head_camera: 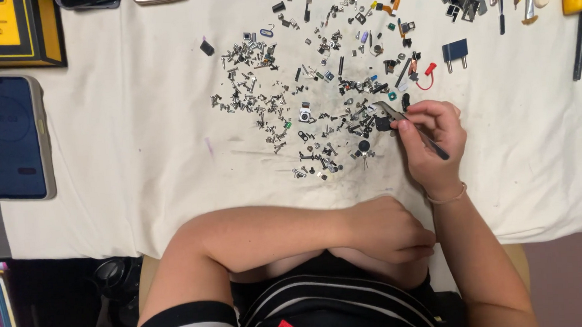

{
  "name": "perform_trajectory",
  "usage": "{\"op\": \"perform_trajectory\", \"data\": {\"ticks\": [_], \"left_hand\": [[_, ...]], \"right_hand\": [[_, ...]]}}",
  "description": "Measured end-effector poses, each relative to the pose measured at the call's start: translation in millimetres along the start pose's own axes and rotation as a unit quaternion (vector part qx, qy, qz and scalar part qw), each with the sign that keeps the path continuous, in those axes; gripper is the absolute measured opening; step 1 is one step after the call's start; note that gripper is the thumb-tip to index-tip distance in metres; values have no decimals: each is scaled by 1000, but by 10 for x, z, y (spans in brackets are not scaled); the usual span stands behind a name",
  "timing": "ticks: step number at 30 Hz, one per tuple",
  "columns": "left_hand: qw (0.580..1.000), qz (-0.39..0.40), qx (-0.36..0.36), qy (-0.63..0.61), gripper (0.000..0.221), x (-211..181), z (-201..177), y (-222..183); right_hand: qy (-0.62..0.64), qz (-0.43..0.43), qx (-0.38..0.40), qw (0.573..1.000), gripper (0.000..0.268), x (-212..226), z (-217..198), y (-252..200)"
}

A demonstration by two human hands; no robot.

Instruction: Sorting through a pile of small mobile phone components using tweezers on a repair bench.

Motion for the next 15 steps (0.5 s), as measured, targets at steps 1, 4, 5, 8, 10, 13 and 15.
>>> {"op": "perform_trajectory", "data": {"ticks": [1,4,5,8,10,13,15], "left_hand": [[1000,-1,0,0,33,1,-6,5],[1000,-19,-15,11,32,30,-43,4],[999,-24,-19,12,32,41,-43,1],[999,-38,-18,8,32,45,-30,-3],[999,-47,-15,8,32,42,-52,-3],[999,-48,-15,5,32,20,-109,6],[998,-51,-22,7,32,18,-135,6]], "right_hand": [[0,1,0,1000,15,-36,-22,12],[-34,-22,2,999,17,-70,-50,25],[-31,-15,1,999,17,-84,-65,21],[-13,2,2,1000,18,-114,-47,-16],[2,9,7,1000,18,-137,-9,-23],[26,15,9,999,16,-186,7,-8],[45,18,3,999,17,-210,-20,3]]}}
Point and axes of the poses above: each hand's wrist, its own y-axis towards the middle knuckle, its own z-axis out of the palm, x = y × z, the point moved 9 cm from there along y, towards the middle knuckle, and after that the axes turned 13 degrees about z, right-handed, at the moved point
